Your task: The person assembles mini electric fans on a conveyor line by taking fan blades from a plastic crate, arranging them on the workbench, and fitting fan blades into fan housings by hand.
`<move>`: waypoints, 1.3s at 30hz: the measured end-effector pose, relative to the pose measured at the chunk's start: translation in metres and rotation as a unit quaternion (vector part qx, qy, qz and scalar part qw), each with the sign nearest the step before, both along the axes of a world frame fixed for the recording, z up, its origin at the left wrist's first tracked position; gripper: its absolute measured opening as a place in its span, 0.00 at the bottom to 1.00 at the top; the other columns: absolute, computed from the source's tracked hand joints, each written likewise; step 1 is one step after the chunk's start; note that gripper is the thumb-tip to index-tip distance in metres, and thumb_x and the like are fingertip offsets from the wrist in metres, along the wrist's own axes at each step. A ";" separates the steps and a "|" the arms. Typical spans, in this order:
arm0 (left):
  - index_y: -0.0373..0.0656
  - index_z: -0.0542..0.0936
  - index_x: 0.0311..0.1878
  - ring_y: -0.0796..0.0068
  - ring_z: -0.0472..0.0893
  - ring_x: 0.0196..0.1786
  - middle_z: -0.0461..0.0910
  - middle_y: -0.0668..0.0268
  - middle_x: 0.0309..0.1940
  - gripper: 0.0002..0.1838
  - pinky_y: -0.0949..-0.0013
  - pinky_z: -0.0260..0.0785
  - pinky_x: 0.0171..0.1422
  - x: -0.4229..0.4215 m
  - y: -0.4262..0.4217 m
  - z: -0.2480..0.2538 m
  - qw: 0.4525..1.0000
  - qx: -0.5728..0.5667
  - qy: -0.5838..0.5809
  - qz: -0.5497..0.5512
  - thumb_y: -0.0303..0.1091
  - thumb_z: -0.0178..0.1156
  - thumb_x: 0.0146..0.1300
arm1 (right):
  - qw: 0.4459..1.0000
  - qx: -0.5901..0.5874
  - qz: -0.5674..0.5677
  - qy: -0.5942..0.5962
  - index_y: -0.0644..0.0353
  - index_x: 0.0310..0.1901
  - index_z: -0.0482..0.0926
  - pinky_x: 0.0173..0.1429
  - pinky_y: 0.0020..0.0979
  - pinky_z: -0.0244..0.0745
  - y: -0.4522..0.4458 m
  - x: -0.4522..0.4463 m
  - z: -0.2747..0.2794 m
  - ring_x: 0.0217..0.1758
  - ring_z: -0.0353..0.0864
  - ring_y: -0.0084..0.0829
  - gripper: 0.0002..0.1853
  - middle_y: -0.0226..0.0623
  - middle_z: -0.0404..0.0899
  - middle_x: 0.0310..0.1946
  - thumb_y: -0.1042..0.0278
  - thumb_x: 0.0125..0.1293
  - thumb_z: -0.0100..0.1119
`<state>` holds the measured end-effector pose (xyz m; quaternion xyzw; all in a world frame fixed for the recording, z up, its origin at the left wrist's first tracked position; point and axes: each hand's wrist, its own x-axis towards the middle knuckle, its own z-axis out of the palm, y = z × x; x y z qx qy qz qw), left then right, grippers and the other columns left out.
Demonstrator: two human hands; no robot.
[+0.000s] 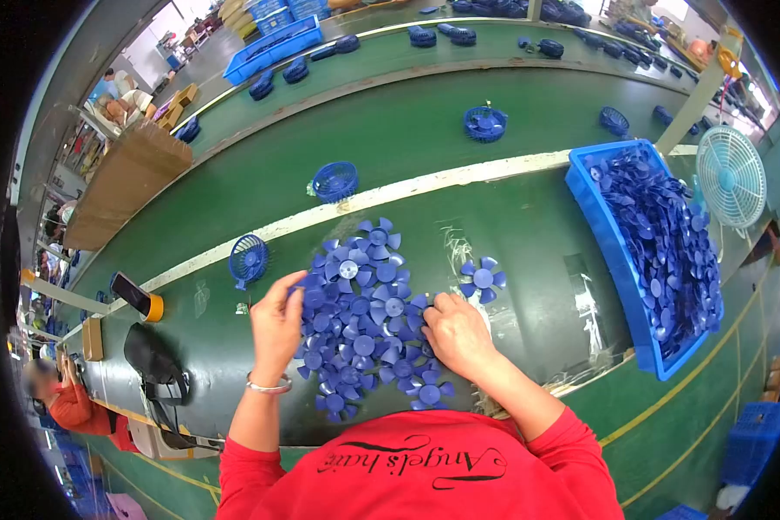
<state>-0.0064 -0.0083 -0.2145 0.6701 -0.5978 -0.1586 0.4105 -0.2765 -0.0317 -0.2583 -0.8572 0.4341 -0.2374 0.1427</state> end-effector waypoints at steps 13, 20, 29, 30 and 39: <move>0.39 0.81 0.42 0.58 0.79 0.41 0.79 0.59 0.38 0.11 0.61 0.71 0.47 0.032 0.038 -0.015 0.991 0.009 -0.131 0.029 0.24 0.63 0.54 | 0.968 0.064 -0.233 -0.061 0.62 0.33 0.82 0.37 0.36 0.75 -0.037 -0.061 0.012 0.29 0.80 0.39 0.04 0.41 0.82 0.30 0.72 0.57 0.62; 0.39 0.77 0.52 0.56 0.76 0.48 0.77 0.58 0.44 0.24 0.61 0.69 0.53 -0.021 -0.026 -0.004 0.975 0.014 -0.195 -0.102 0.33 0.68 0.50 | 0.998 0.046 -0.041 -0.022 0.61 0.43 0.81 0.49 0.40 0.75 -0.024 0.030 0.017 0.45 0.79 0.44 0.17 0.42 0.76 0.33 0.65 0.51 0.68; 0.40 0.76 0.55 0.57 0.72 0.52 0.76 0.58 0.44 0.29 0.58 0.65 0.57 -0.015 -0.056 -0.024 0.966 0.047 -0.229 -0.107 0.32 0.71 0.45 | 0.928 0.319 -0.043 -0.186 0.64 0.32 0.76 0.32 0.31 0.73 -0.048 0.024 0.006 0.27 0.79 0.31 0.16 0.39 0.77 0.26 0.76 0.41 0.74; 0.40 0.76 0.54 0.57 0.73 0.52 0.76 0.58 0.44 0.28 0.58 0.65 0.57 -0.015 -0.056 -0.025 0.968 0.042 -0.225 -0.107 0.32 0.70 0.46 | 0.944 0.265 -0.052 -0.189 0.64 0.31 0.76 0.32 0.32 0.73 -0.045 0.020 0.013 0.27 0.79 0.31 0.16 0.39 0.77 0.26 0.76 0.41 0.74; 0.37 0.78 0.55 0.71 0.83 0.40 0.84 0.57 0.39 0.24 0.70 0.75 0.50 0.013 -0.058 -0.024 0.982 0.150 0.079 -0.081 0.31 0.67 0.53 | 0.995 -0.004 0.100 0.021 0.58 0.34 0.78 0.43 0.37 0.71 -0.017 -0.010 0.029 0.37 0.77 0.39 0.11 0.36 0.74 0.30 0.72 0.46 0.67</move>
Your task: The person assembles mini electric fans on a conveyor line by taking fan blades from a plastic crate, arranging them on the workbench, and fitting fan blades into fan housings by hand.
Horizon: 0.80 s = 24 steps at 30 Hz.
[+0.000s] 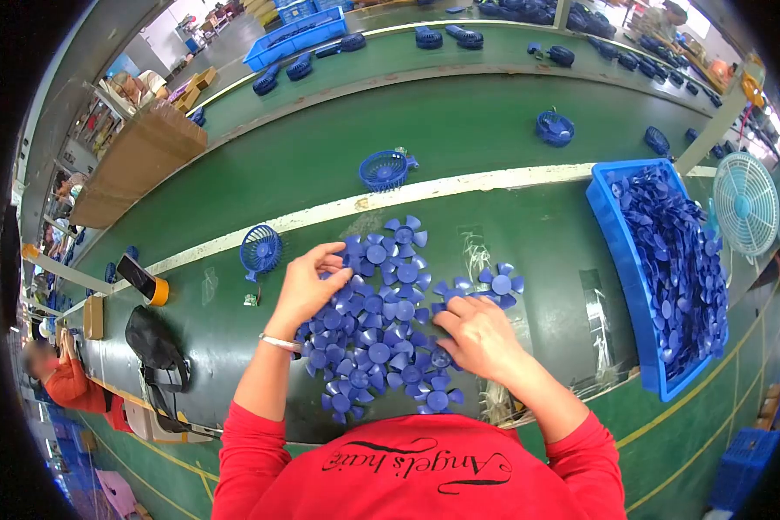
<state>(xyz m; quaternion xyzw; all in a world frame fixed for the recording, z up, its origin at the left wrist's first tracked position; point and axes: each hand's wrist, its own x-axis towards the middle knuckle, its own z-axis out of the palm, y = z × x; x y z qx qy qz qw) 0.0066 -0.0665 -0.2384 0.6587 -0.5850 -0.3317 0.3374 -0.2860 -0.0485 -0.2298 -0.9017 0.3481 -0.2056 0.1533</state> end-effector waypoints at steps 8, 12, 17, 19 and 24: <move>0.32 0.71 0.61 0.71 0.82 0.44 0.81 0.59 0.44 0.22 0.69 0.77 0.48 0.044 0.027 0.023 0.895 0.136 0.424 -0.030 0.30 0.54 0.66 | 0.998 0.012 0.054 0.035 0.59 0.30 0.79 0.37 0.41 0.75 -0.026 0.092 -0.034 0.33 0.79 0.43 0.04 0.38 0.74 0.28 0.71 0.51 0.63; 0.33 0.72 0.59 0.70 0.84 0.30 0.80 0.58 0.41 0.19 0.71 0.78 0.34 0.049 0.047 0.018 0.952 0.195 0.234 0.022 0.29 0.53 0.66 | 0.992 0.074 0.089 -0.046 0.61 0.29 0.79 0.32 0.36 0.74 -0.040 0.087 -0.040 0.30 0.81 0.37 0.04 0.36 0.79 0.26 0.71 0.54 0.62; 0.35 0.79 0.50 0.80 0.78 0.24 0.80 0.66 0.25 0.14 0.74 0.71 0.30 0.033 0.046 0.027 0.995 0.023 -0.045 0.080 0.24 0.53 0.61 | 0.789 0.607 0.023 -0.097 0.66 0.34 0.81 0.31 0.27 0.70 -0.070 0.046 0.003 0.25 0.75 0.20 0.06 0.28 0.78 0.22 0.73 0.58 0.63; 0.36 0.80 0.48 0.76 0.80 0.25 0.82 0.63 0.26 0.14 0.70 0.71 0.31 0.028 0.031 0.025 0.993 -0.026 -0.105 0.055 0.25 0.55 0.58 | 0.880 0.441 -0.054 -0.166 0.63 0.34 0.83 0.36 0.33 0.75 -0.084 0.032 -0.022 0.29 0.81 0.28 0.06 0.36 0.82 0.24 0.71 0.56 0.61; 0.38 0.81 0.47 0.64 0.83 0.33 0.83 0.57 0.30 0.14 0.64 0.74 0.40 -0.007 -0.039 0.026 0.974 -0.092 -0.204 -0.047 0.32 0.58 0.58 | 0.988 0.011 -0.119 -0.094 0.62 0.32 0.81 0.38 0.43 0.78 -0.105 0.051 -0.034 0.33 0.82 0.45 0.07 0.46 0.81 0.31 0.71 0.51 0.61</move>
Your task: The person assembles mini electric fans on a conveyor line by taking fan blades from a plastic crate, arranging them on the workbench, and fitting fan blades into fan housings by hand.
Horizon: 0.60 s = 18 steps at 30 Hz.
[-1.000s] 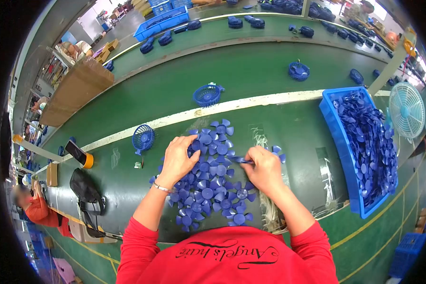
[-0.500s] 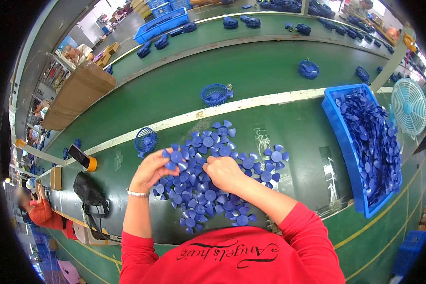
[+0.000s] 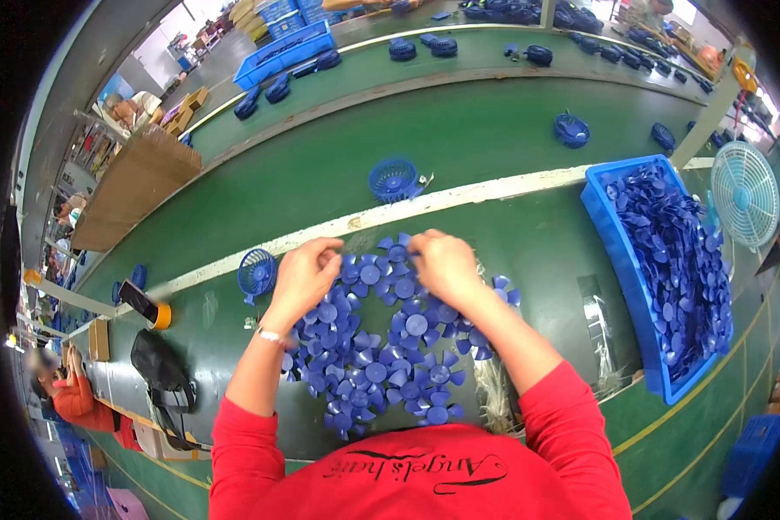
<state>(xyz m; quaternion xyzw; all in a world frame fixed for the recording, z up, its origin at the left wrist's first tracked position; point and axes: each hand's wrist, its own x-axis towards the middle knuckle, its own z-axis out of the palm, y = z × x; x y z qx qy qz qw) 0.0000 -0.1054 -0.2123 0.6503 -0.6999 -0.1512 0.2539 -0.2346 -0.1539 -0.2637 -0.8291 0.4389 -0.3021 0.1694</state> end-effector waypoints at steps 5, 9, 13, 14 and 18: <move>0.37 0.82 0.45 0.56 0.83 0.41 0.84 0.53 0.36 0.18 0.59 0.74 0.48 -0.031 -0.095 -0.026 0.998 -0.016 -0.042 0.035 0.40 0.60 0.57 | 0.992 0.029 0.045 0.117 0.59 0.30 0.80 0.43 0.44 0.76 -0.018 0.030 -0.015 0.37 0.81 0.47 0.06 0.43 0.80 0.32 0.67 0.51 0.63; 0.36 0.82 0.38 0.49 0.82 0.43 0.83 0.49 0.35 0.17 0.55 0.74 0.49 -0.051 -0.144 -0.045 0.986 0.032 0.000 0.161 0.42 0.62 0.53 | 0.975 0.181 0.076 -0.099 0.63 0.30 0.81 0.31 0.38 0.74 -0.027 0.004 -0.016 0.26 0.80 0.34 0.06 0.41 0.79 0.24 0.70 0.55 0.61; 0.33 0.82 0.31 0.57 0.85 0.30 0.84 0.48 0.31 0.13 0.59 0.77 0.38 -0.041 -0.183 -0.089 0.960 0.119 0.179 0.182 0.35 0.61 0.52 | 0.804 0.524 -0.023 -0.282 0.65 0.33 0.83 0.24 0.30 0.71 -0.042 -0.061 -0.018 0.24 0.77 0.22 0.07 0.38 0.81 0.23 0.70 0.56 0.62; 0.32 0.79 0.39 0.64 0.85 0.29 0.83 0.53 0.31 0.11 0.65 0.77 0.32 -0.043 -0.180 -0.077 0.946 0.149 0.225 0.179 0.30 0.58 0.55 | 0.865 0.451 -0.083 -0.204 0.65 0.33 0.82 0.27 0.32 0.73 -0.040 -0.072 -0.009 0.25 0.79 0.27 0.07 0.39 0.80 0.22 0.72 0.56 0.60; 0.35 0.75 0.49 0.73 0.82 0.27 0.83 0.60 0.33 0.15 0.73 0.73 0.26 -0.037 -0.151 -0.045 0.921 0.120 0.325 0.178 0.27 0.56 0.59 | 0.976 0.141 -0.164 -0.010 0.63 0.44 0.80 0.47 0.43 0.75 -0.023 -0.092 -0.002 0.41 0.81 0.49 0.14 0.48 0.80 0.34 0.76 0.54 0.58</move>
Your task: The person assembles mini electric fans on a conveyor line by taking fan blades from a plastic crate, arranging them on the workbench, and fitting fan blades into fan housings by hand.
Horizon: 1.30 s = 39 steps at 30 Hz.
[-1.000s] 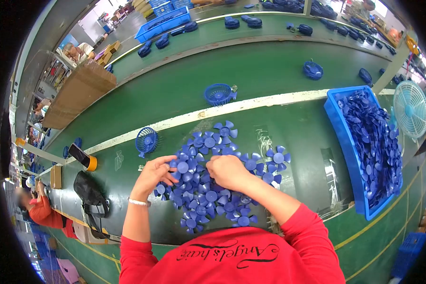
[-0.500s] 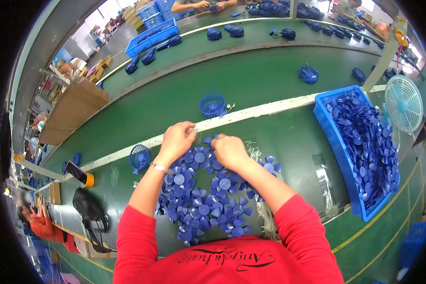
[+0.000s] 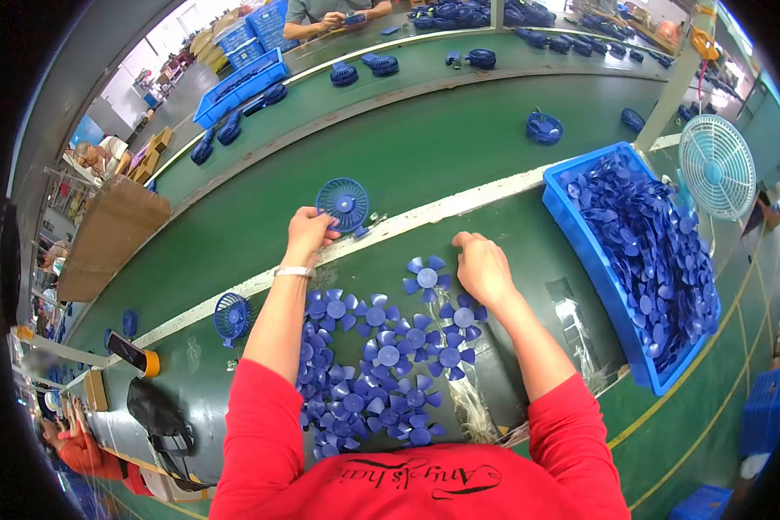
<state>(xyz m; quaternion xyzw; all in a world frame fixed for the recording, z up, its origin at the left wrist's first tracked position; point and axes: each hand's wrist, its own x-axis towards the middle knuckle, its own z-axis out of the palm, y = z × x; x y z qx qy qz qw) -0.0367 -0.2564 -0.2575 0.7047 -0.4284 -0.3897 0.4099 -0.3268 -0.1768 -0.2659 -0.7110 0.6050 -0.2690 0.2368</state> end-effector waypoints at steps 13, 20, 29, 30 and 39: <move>0.38 0.72 0.47 0.76 0.79 0.42 0.77 0.64 0.40 0.16 0.70 0.76 0.45 0.002 0.157 0.032 0.923 -0.167 0.345 0.018 0.42 0.45 0.75 | 0.973 -0.037 0.118 0.196 0.57 0.47 0.75 0.50 0.42 0.76 0.027 0.044 0.017 0.47 0.79 0.45 0.19 0.43 0.77 0.41 0.69 0.52 0.65; 0.38 0.71 0.52 0.61 0.83 0.46 0.79 0.56 0.44 0.17 0.59 0.79 0.49 0.006 0.190 0.021 0.910 -0.174 0.376 0.012 0.43 0.43 0.75 | 0.966 -0.004 0.071 0.249 0.61 0.44 0.74 0.49 0.44 0.77 0.020 0.059 0.024 0.46 0.81 0.47 0.17 0.47 0.81 0.41 0.61 0.56 0.63; 0.36 0.73 0.50 0.72 0.75 0.45 0.78 0.62 0.41 0.21 0.68 0.67 0.51 -0.005 0.203 -0.009 0.945 -0.182 0.252 0.104 0.47 0.49 0.72 | 0.987 -0.097 0.031 0.120 0.62 0.37 0.77 0.44 0.40 0.73 0.036 0.078 0.043 0.38 0.78 0.44 0.15 0.40 0.80 0.34 0.67 0.48 0.69; 0.35 0.72 0.51 0.71 0.76 0.45 0.78 0.60 0.41 0.22 0.67 0.67 0.51 -0.007 0.206 -0.006 0.954 -0.170 0.224 0.099 0.49 0.48 0.72 | 0.991 -0.116 0.034 0.063 0.62 0.37 0.77 0.43 0.40 0.71 0.048 0.086 0.054 0.37 0.77 0.44 0.15 0.39 0.78 0.32 0.70 0.48 0.68; 0.35 0.67 0.60 0.63 0.78 0.51 0.77 0.51 0.48 0.26 0.62 0.68 0.56 -0.032 0.231 0.019 0.977 -0.180 0.117 0.003 0.50 0.48 0.72 | 0.921 -0.304 0.242 0.022 0.62 0.43 0.76 0.52 0.43 0.63 0.110 0.126 0.075 0.43 0.71 0.44 0.20 0.41 0.74 0.37 0.76 0.44 0.66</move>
